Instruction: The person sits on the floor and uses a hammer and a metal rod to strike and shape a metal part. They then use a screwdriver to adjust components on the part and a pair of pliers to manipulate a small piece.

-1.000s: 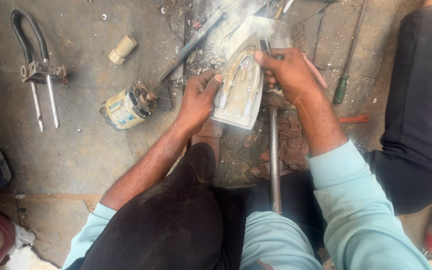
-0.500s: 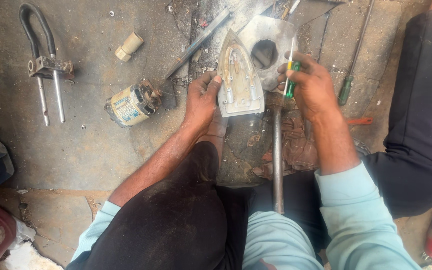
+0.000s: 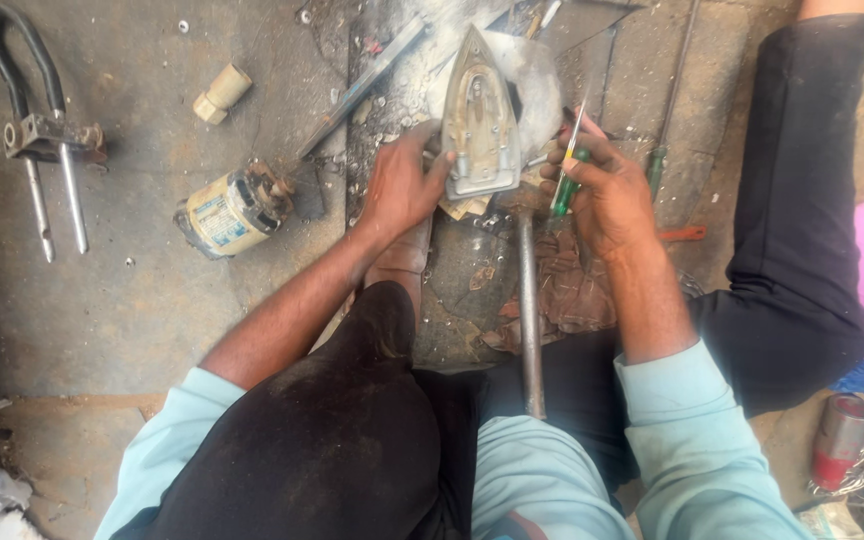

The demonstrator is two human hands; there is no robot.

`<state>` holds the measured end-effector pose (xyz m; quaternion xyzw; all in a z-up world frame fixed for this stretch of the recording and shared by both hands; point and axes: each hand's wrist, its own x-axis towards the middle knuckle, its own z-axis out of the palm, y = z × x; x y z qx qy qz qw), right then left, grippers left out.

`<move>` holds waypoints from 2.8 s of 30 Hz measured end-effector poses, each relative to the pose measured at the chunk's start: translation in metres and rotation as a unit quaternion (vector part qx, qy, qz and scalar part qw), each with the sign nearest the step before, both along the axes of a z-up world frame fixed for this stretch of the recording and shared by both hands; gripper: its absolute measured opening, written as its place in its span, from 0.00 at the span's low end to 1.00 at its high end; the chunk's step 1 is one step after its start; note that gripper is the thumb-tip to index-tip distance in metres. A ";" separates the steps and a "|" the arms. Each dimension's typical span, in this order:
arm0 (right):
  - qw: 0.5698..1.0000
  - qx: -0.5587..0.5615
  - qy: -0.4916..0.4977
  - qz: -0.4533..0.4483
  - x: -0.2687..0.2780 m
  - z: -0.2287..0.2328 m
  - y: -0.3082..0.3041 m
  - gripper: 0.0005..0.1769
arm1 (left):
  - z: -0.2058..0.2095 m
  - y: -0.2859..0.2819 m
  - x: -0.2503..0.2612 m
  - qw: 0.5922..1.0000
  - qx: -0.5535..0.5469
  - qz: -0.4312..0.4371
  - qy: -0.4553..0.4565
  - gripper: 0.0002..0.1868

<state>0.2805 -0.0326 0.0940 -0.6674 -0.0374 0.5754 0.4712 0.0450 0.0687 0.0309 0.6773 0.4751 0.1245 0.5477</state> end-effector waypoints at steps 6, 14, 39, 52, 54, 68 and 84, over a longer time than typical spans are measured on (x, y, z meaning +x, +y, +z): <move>0.996 0.045 0.041 -0.069 -0.018 0.004 -0.003 0.18 | 0.022 -0.020 0.003 0.994 0.036 -0.077 -0.063 0.31; 0.985 0.109 0.085 -0.100 -0.080 0.011 0.000 0.12 | 0.025 -0.029 0.010 0.941 -0.294 -0.054 -0.159 0.25; 0.895 0.216 -0.367 0.133 -0.073 0.052 -0.026 0.06 | 0.034 -0.021 -0.021 0.703 -0.531 0.189 -0.434 0.18; 0.820 0.289 -0.448 0.210 -0.078 0.036 -0.014 0.06 | 0.039 -0.021 -0.018 0.714 -0.517 0.189 -0.432 0.18; 0.835 0.283 -0.429 0.198 -0.079 0.033 -0.013 0.05 | 0.037 -0.021 -0.020 0.722 -0.514 0.180 -0.427 0.17; 0.959 0.078 -0.230 0.144 -0.043 0.006 -0.041 0.08 | 0.019 -0.037 -0.010 0.871 -0.448 0.012 -0.202 0.17; 0.601 -0.294 -0.664 0.334 0.146 -0.086 -0.068 0.26 | -0.004 -0.024 -0.002 0.998 0.031 0.001 0.049 0.24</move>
